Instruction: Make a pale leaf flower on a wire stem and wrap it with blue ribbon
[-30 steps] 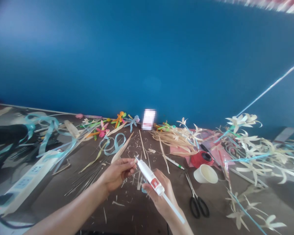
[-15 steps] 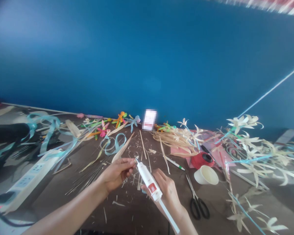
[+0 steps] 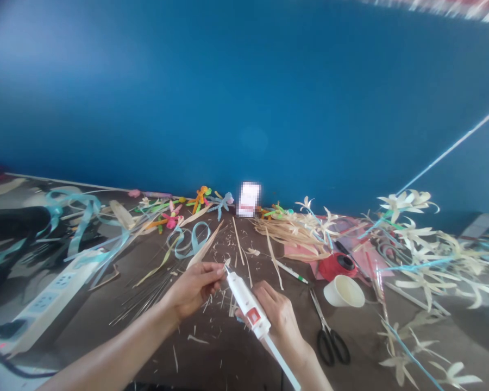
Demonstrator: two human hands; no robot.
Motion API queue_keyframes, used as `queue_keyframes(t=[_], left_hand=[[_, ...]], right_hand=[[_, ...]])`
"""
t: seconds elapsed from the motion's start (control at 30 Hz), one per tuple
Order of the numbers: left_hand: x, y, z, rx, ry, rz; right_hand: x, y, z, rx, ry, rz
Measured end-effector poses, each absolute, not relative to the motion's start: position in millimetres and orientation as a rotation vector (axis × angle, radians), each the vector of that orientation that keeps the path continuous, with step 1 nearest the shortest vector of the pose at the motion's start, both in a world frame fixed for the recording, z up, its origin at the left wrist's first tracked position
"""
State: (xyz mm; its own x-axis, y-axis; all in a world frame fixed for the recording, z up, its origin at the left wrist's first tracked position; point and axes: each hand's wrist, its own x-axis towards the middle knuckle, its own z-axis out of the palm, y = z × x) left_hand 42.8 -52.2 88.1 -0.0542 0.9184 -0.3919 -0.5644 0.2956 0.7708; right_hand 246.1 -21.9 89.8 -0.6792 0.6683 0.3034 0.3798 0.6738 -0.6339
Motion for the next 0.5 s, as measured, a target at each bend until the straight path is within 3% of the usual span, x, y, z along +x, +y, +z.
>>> queue_keyframes(t=[0.5], left_hand=[[42.7, -51.5, 91.2, 0.514, 1.149, 1.24]], right_hand=[[250.2, -17.9, 89.4, -0.751, -2.376, 0.739]])
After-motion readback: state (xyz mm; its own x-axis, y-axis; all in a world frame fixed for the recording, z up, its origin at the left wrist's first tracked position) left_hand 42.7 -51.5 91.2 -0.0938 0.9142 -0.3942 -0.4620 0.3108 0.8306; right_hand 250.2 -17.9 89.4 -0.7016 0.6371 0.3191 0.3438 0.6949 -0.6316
